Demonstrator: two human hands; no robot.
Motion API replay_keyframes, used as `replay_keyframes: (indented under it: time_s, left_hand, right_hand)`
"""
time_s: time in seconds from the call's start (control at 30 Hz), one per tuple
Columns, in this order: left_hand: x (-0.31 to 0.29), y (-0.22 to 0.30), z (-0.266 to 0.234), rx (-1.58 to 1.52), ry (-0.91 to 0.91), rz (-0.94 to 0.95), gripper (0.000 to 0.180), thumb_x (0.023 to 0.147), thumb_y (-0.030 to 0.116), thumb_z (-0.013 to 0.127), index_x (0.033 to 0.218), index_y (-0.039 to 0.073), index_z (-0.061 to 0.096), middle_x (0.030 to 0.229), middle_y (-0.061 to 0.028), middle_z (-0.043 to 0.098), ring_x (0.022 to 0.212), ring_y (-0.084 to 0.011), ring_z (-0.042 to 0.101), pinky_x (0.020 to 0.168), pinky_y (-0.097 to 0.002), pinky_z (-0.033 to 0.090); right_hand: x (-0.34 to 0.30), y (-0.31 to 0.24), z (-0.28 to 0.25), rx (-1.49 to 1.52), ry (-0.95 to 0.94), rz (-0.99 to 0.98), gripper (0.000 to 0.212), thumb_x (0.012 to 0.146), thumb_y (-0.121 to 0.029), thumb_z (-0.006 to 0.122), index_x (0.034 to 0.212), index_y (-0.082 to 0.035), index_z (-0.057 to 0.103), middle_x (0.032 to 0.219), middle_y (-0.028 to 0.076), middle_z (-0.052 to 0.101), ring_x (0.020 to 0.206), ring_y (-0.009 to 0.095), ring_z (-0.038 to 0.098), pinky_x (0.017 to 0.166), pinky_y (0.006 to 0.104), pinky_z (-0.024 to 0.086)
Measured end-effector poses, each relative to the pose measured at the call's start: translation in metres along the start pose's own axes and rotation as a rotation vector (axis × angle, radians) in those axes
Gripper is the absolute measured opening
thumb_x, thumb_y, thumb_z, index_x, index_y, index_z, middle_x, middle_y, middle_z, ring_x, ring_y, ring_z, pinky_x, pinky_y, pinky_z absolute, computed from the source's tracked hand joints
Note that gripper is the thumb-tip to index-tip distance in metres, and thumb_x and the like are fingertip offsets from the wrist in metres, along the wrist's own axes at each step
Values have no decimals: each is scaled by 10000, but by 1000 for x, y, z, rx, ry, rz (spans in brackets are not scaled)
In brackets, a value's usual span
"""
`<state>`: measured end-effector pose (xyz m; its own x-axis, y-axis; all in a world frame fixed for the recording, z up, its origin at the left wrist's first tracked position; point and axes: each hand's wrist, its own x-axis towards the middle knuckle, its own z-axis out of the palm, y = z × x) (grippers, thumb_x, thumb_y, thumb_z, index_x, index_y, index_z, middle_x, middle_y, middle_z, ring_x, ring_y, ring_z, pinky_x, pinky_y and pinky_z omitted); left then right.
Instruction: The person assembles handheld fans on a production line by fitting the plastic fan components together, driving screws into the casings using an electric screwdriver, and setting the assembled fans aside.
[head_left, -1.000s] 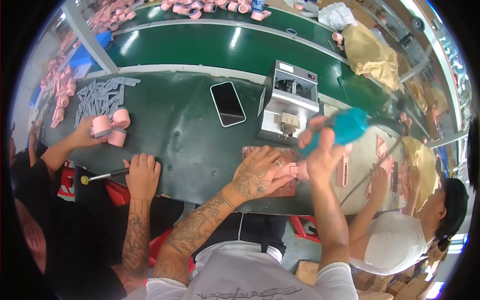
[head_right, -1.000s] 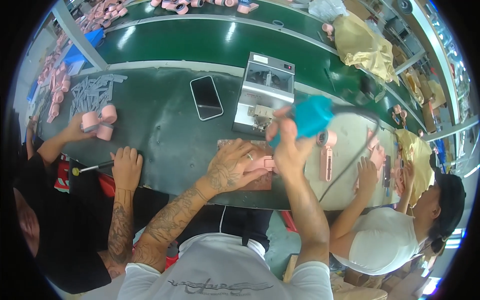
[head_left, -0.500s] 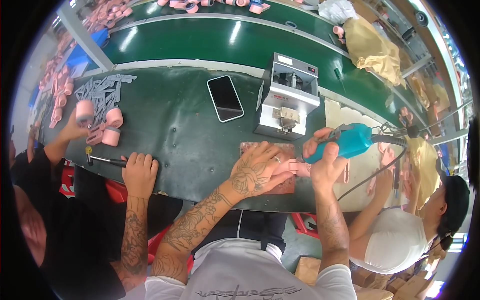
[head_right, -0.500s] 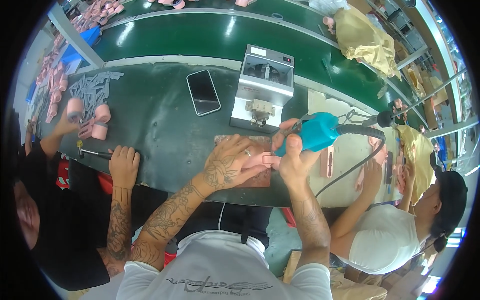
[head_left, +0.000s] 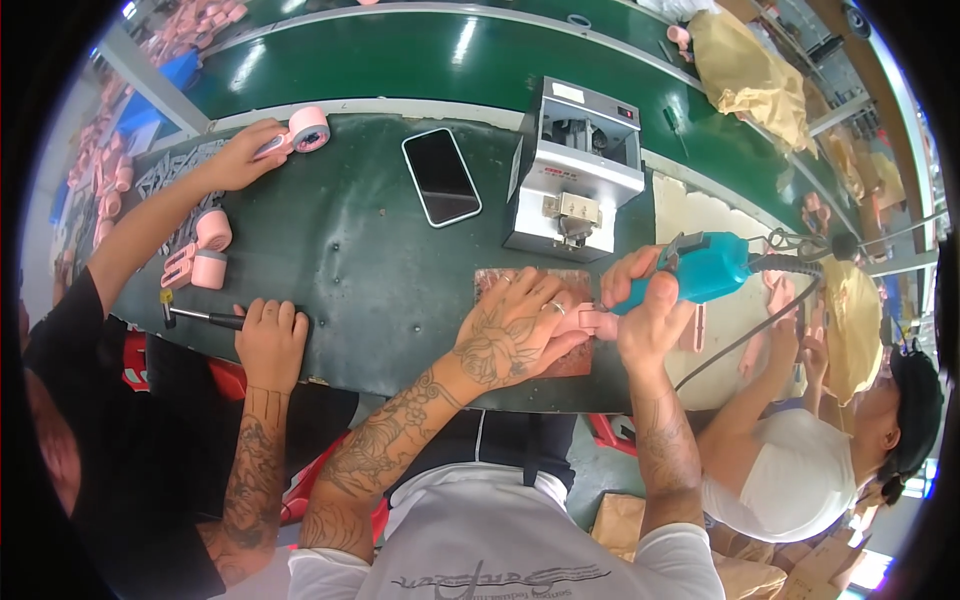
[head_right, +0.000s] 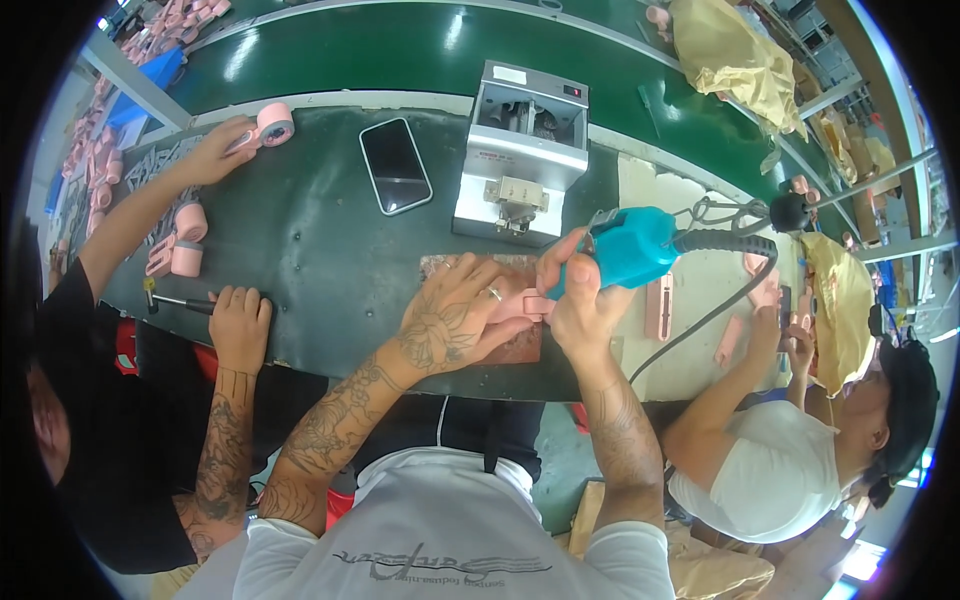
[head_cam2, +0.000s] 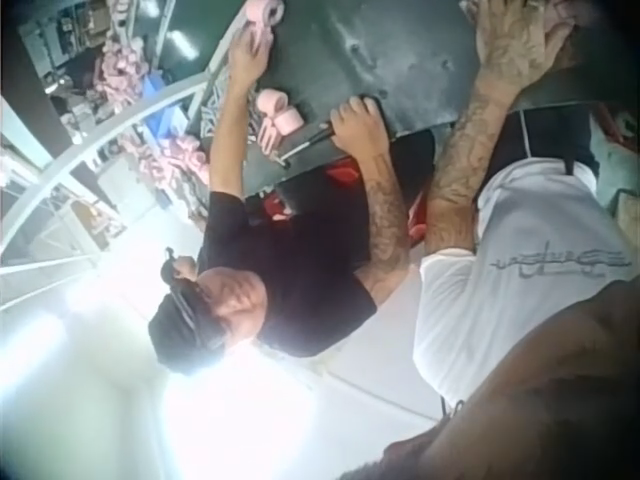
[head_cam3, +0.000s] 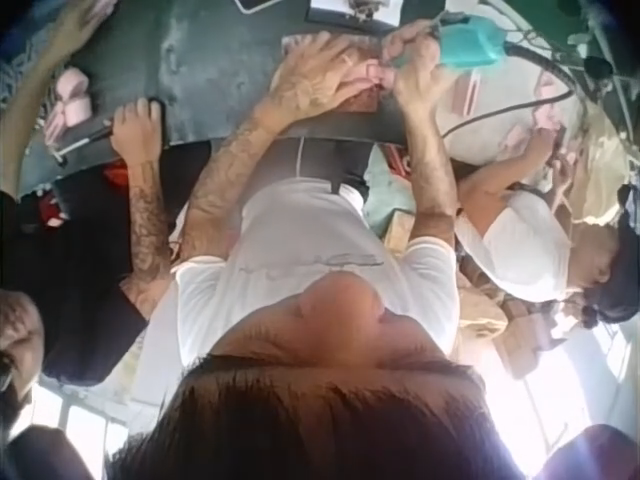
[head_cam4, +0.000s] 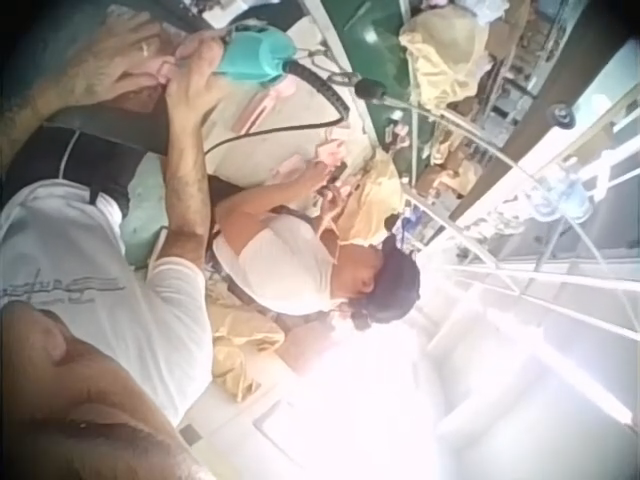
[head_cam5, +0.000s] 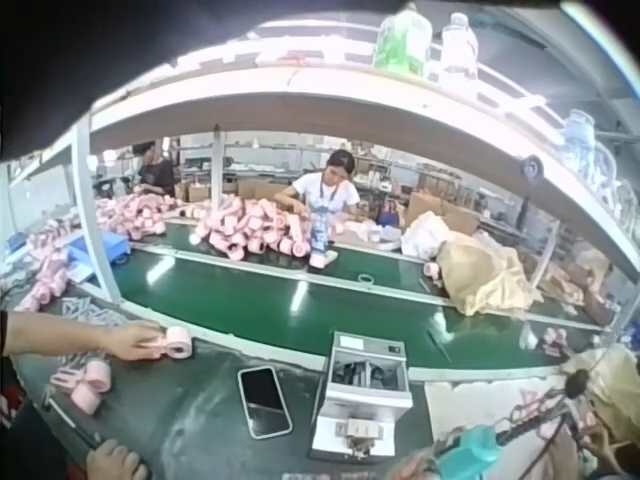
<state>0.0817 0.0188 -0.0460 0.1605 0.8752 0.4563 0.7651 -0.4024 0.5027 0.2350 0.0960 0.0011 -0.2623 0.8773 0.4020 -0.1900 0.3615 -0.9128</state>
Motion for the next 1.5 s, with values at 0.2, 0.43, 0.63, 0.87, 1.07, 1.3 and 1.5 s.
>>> replay_keyframes:
  time_s: [0.2, 0.43, 0.63, 0.87, 1.07, 1.3, 1.5]
  left_hand:
    - [-4, 1, -5, -12, -71, -52, 410, 957, 433, 645, 1151, 75, 690, 1162, -101, 618, 1080, -299, 560, 924, -442, 463]
    - [-6, 3, -6, -27, -106, -32, 439, 959, 410, 641, 1272, 102, 643, 1181, -87, 618, 1135, -298, 552, 1026, -461, 446]
    - [-10, 10, 0, -18, -4, 90, 395, 916, 312, 715, 1263, 133, 650, 1191, -43, 636, 1059, -267, 601, 953, -455, 487]
    - [-19, 32, -1, 115, 6, 103, 313, 873, 211, 763, 1167, 139, 687, 1082, -35, 680, 922, -231, 651, 800, -381, 498]
    - [-14, 42, 1, 67, 90, 25, 340, 816, 156, 821, 1130, 101, 704, 985, -66, 690, 838, -246, 671, 722, -366, 511]
    - [-13, 67, -23, -229, -101, -269, 239, 976, 183, 687, 1138, 21, 618, 1048, -126, 729, 819, -234, 718, 709, -376, 564]
    - [-42, 87, -5, -1334, -186, -780, 343, 1084, 215, 560, 1283, 5, 376, 1188, -195, 713, 971, -229, 738, 816, -352, 610]
  right_hand:
    - [4, -2, 5, -54, 87, 68, 620, 1004, -594, 593, 1039, 21, 526, 695, 78, 516, 592, 184, 518, 560, 336, 457]
    - [25, -25, 19, -2, 185, 6, 657, 1016, -607, 560, 1120, 42, 538, 712, 76, 524, 655, 199, 535, 612, 347, 442]
    - [-7, -43, -7, 123, 126, -72, 771, 907, -692, 659, 1139, 31, 526, 751, 82, 557, 659, 195, 565, 604, 333, 474]
    - [-51, -51, -41, 209, 149, -61, 950, 884, -872, 446, 1220, 13, 532, 720, 85, 523, 629, 218, 514, 596, 365, 437]
    - [-82, -56, -52, 265, 169, 127, 1012, 946, -810, 264, 1383, 70, 503, 783, 146, 557, 692, 253, 535, 652, 420, 449]
    - [-105, -57, -61, 551, 303, 227, 1168, 843, -905, 206, 1055, 148, 666, 660, 106, 532, 615, 225, 525, 590, 351, 409]
    - [-95, -77, -27, 232, 102, -312, 850, 941, -798, 465, 1220, 3, 519, 735, 41, 534, 595, 169, 499, 530, 308, 387]
